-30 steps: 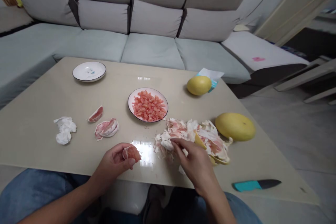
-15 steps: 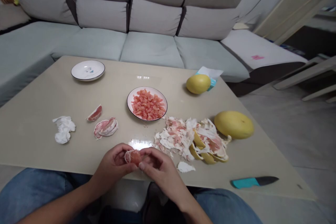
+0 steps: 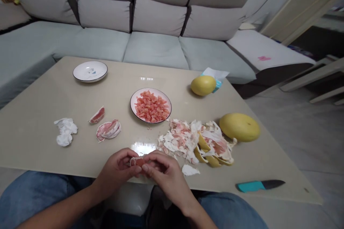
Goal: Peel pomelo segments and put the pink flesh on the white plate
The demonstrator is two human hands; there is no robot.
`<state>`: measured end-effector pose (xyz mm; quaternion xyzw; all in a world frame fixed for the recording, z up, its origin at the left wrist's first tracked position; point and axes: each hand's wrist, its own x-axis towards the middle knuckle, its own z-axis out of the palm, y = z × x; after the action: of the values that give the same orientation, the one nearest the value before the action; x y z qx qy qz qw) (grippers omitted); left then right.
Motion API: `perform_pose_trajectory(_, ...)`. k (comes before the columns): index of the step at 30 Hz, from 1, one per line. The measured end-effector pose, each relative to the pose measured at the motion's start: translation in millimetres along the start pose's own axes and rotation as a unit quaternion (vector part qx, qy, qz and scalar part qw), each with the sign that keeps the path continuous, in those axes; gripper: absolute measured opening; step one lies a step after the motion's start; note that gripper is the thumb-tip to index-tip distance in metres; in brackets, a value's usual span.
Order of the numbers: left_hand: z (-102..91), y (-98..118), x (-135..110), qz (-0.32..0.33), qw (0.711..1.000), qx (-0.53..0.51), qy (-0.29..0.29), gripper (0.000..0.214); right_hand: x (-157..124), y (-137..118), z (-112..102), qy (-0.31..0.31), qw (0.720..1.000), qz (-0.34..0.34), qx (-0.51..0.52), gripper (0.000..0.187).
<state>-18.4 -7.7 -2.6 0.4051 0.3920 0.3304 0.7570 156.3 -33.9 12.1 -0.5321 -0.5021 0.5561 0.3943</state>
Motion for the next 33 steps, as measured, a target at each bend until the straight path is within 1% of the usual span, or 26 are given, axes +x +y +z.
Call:
perform_pose_trajectory(2, -0.8, -0.3, 0.2, -0.004, 1.000, 0.004, -0.002, 0.021, 0.1, -0.9, 0.0, -0.005, 1.000, 0.004, 0.003, 0.016)
perform_pose_trajectory(7, -2.7, -3.0, -0.7, -0.006, 1.000, 0.010, 0.004, 0.022, 0.6, -2.1, 1.7, 0.001, 1.000, -0.002, -0.027, 0.018)
perform_pose_trajectory(12, -4.6, -4.1, -0.3, -0.013, 1.000, 0.010, 0.000, 0.022, 0.6, 2.0, 3.5, 0.003, 1.000, 0.003, 0.002, 0.020)
perform_pose_trajectory(15, -5.5, -3.3, 0.3, -0.020, 1.000, -0.010, -0.011, 0.023, 0.8, 4.4, 4.0, -0.006, 0.999, 0.021, 0.042, 0.022)
perform_pose_trajectory(18, -5.4, -1.1, -0.1, -0.027, 0.999, -0.029, -0.021, 0.023, 1.8, 4.6, 3.3, -0.031, 0.992, 0.048, 0.117, 0.024)
perform_pose_trajectory(20, -5.0, 0.6, -0.6, -0.028, 0.999, -0.037, -0.015, 0.024, 2.9, 4.0, 2.2, -0.042, 0.986, 0.056, 0.152, 0.027)
perform_pose_trajectory(22, -4.5, 2.2, -0.8, -0.026, 0.999, -0.040, 0.002, 0.023, 4.1, 3.9, 1.1, -0.040, 0.984, 0.050, 0.169, 0.029)
perform_pose_trajectory(24, -4.2, 3.3, -0.6, -0.019, 0.999, -0.042, 0.015, 0.021, 5.1, 5.1, 0.6, -0.026, 0.983, 0.040, 0.177, 0.030)
perform_pose_trajectory(27, -4.3, 3.7, 0.0, -0.001, 0.999, -0.042, 0.013, 0.019, 6.2, 9.2, 1.0, -0.007, 0.981, 0.034, 0.190, 0.030)
perform_pose_trajectory(33, -6.1, 1.4, -0.4, 0.010, 0.999, -0.038, 0.035, 0.020, 5.7, 11.2, 0.8, -0.038, 0.973, 0.028, 0.225, 0.028)
